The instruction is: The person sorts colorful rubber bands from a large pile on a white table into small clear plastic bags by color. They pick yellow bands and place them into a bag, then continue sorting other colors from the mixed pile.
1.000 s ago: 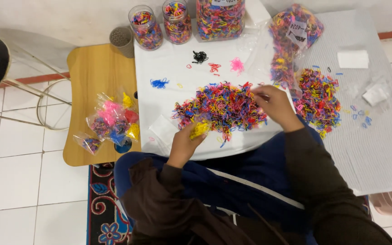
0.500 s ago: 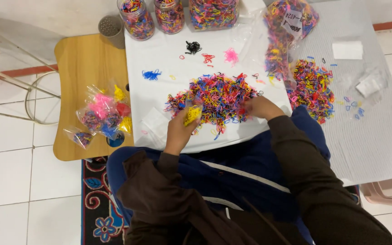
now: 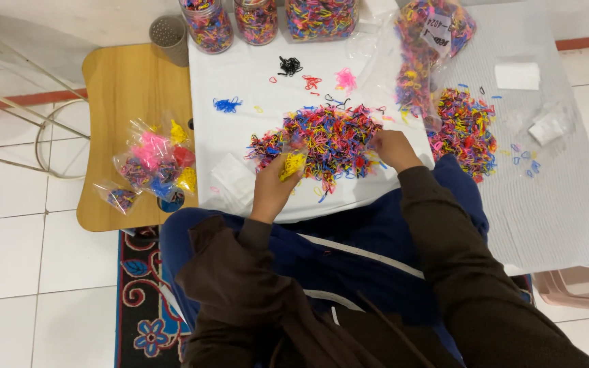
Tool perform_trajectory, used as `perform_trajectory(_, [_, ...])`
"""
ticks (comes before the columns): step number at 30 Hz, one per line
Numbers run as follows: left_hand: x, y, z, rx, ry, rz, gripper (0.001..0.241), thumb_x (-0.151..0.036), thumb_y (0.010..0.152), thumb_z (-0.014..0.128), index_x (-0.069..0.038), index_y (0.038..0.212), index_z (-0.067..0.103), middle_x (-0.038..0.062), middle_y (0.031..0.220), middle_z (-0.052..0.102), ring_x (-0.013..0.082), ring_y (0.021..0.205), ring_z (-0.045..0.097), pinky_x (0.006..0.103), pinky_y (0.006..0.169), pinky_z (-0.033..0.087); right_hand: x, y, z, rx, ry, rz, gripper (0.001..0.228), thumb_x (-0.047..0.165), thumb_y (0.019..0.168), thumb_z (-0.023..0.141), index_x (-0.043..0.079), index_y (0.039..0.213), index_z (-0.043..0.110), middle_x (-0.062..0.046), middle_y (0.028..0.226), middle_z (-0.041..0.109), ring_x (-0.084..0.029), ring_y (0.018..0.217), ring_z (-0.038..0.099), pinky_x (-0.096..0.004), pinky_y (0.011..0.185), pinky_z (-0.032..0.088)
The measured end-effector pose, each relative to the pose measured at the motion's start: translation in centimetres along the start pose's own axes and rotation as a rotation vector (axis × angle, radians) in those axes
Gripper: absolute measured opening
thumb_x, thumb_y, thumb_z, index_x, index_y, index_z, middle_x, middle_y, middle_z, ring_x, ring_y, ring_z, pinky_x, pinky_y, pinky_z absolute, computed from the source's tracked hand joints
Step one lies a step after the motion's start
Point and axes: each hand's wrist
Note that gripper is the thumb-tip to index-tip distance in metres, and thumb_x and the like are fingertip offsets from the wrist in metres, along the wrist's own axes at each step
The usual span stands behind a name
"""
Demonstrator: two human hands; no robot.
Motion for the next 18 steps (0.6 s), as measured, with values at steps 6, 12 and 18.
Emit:
perform_trajectory(6, [0.2, 0.2, 0.4, -0.008, -0.036, -0.003, 0.051, -0.033, 0.086, 0.078, -0.014, 0.132, 0.065, 0.017, 0.115, 0.073, 0.0364, 0.118, 0.065, 0.0445, 0.097, 0.053, 1.5, 0.7, 0.3, -0.02, 0.009, -0.051, 0.045, 0.01, 0.085, 0.063, 0.013, 0.129, 0.069, -0.02, 0.116, 0.073, -0.041, 0.116, 0.066, -0.052, 0.103, 0.052])
perform_trajectory(12, [0.0, -0.2, 0.0, -0.018, -0.041, 0.037, 0.052, -0.03, 0.087, 0.077, -0.009, 0.133, 0.065, 0.02, 0.114, 0.073, 0.0387, 0.116, 0.066, 0.0451, 0.095, 0.054, -1.6, 3.4, 3.0, -0.2, 0.08, -0.011, 0.023, 0.012, 0.09, 0.063, 0.014, 0.108, 0.076, -0.017, 0.099, 0.071, -0.04, 0.104, 0.069, -0.047, 0.094, 0.054])
perform_trajectory(18, [-0.3, 0.2, 0.5, -0.013, -0.084, 0.082, 0.053, -0.025, 0.085, 0.078, -0.006, 0.133, 0.064, 0.021, 0.112, 0.073, 0.0397, 0.115, 0.066, 0.0444, 0.093, 0.054, 2.2, 1.1, 1.6, -0.103, 0.105, -0.006, 0.046, 0.022, 0.081, 0.081, 0.005, 0.121, 0.068, -0.023, 0.112, 0.066, -0.044, 0.11, 0.067, -0.048, 0.097, 0.054])
Point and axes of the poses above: each hand's wrist, its own y-axis towards the middle knuckle, its own z-axis out of the palm, x = y × z
